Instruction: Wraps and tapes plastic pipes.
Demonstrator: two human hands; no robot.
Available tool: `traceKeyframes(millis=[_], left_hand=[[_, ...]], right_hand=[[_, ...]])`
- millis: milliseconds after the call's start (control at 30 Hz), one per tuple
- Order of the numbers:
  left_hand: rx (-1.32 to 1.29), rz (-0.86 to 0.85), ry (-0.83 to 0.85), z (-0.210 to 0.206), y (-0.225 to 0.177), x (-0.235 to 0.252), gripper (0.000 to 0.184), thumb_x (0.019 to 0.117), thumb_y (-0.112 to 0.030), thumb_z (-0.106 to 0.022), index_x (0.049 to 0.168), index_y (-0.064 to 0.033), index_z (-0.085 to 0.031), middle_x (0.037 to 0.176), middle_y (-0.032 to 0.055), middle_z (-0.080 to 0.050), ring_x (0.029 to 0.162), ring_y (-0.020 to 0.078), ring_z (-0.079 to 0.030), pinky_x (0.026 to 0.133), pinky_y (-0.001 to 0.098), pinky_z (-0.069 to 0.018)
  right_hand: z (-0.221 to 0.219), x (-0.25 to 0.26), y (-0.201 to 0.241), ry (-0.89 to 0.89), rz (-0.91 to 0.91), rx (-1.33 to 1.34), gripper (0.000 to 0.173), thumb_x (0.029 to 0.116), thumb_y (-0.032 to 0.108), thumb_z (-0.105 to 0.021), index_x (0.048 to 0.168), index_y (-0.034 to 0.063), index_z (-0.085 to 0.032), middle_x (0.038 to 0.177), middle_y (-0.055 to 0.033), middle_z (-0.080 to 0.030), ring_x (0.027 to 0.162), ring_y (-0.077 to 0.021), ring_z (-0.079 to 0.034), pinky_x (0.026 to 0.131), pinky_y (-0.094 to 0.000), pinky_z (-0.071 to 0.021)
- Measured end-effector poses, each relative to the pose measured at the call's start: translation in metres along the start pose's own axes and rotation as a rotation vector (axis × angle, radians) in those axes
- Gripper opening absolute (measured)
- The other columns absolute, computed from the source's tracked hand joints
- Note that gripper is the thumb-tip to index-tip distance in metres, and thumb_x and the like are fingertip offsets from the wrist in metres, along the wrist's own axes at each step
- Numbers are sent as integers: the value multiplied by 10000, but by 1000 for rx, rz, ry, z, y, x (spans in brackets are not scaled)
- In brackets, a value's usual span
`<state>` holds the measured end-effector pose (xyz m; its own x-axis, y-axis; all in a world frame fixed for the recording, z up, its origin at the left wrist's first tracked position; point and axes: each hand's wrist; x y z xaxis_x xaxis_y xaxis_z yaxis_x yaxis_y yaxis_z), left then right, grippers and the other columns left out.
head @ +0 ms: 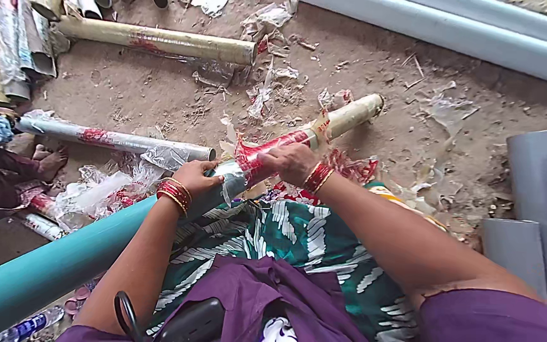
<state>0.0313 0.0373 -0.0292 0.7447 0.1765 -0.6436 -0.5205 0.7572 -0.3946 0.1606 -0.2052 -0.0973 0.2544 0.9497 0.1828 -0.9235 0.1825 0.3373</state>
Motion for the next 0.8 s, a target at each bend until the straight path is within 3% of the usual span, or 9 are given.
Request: traceKeyframes(millis=[100, 267, 367, 467, 533, 567, 667, 733, 800], left_hand=[[-4, -4, -5, 0, 1, 0, 496, 1025, -282, -649, 1464, -65, -569, 1317, 256, -653, 1274, 432, -590, 1091, 647, -388], [7, -9, -27, -3, -1, -3, 495, 1022, -282, -656, 1462, -70, -575, 1304, 247, -664, 1266, 424, -600, 1089, 640, -392], [-7, -29, -41, -3, 0, -4, 486, 1018, -267, -660, 1449, -56, -584, 1300, 247, -668, 1264, 418, -605, 1093, 635, -395], [5, -21, -43, -2, -1, -4, 483, 1021, -267, -660, 1449, -55, -584, 1288, 258, -670, 1256, 430, -605, 1086, 643, -392], [5, -2, -43, -3, -3, -4, 476, 1022, -273, -656, 1446, -66, -590, 1287, 253, -670, 1251, 431, -605, 1075, 652, -395], [5, 6, -48, -3, -4, -5, 477, 1021, -276, -657, 1444, -67, -591, 1299, 250, -664, 1262, 428, -598, 1080, 652, -391], [26, 11, -61, -5, -7, -7, 488, 1019, -290, -662, 1448, -69, -588, 1350, 229, -647, 1305, 405, -581, 1114, 635, -382], [42, 5, -56, -6, -6, -7, 493, 1019, -295, -663, 1451, -70, -586, 1361, 227, -642, 1316, 402, -574, 1119, 629, -376], [36, 7, -56, -4, -5, -6, 490, 1018, -289, -664, 1450, -69, -587, 1353, 231, -644, 1314, 403, -573, 1119, 624, -376]], right_hand=[[-20, 8, 9, -59, 160, -72, 124, 870, -87, -620, 954, -26, -688, 782, -194, -685, 726, -389, -698, 619, -510, -534], [-26, -12, -34, -96, 133, -145, 173, 833, -114, -622, 967, -44, -705, 812, -216, -699, 751, -414, -703, 633, -538, -535], [-27, -36, -65, -51, -62, -161, 205, 851, -139, -594, 1009, -73, -707, 907, -270, -717, 855, -479, -710, 711, -605, -544], [-11, -50, -82, 230, -463, -182, 218, 947, -86, -539, 1087, -74, -707, 1038, -301, -706, 978, -500, -684, 852, -643, -499], [-3, -47, -81, 258, -600, -170, 238, 963, -60, -522, 1114, -64, -707, 1096, -293, -702, 1008, -497, -682, 850, -647, -491], [-2, -41, -73, 171, -550, -150, 242, 952, -60, -527, 1108, -60, -711, 1081, -292, -706, 983, -499, -691, 821, -654, -505], [-9, -9, -28, -126, -120, -71, 178, 892, -77, -589, 996, -46, -730, 966, -252, -727, 850, -450, -718, 717, -607, -555], [-20, 6, 3, -229, 121, -64, 145, 851, -76, -618, 926, -19, -728, 844, -191, -705, 732, -379, -697, 608, -516, -523], [-32, 10, 13, -261, 220, -107, 174, 853, -68, -620, 950, -15, -753, 813, -161, -702, 692, -340, -682, 567, -463, -506]])
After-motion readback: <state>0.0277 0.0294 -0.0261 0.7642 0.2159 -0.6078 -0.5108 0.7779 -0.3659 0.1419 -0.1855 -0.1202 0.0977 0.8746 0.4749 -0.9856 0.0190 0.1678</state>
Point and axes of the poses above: each hand's wrist, its own x-axis towards the middle knuckle, its own z-axis out of the back of the hand, y = z × x
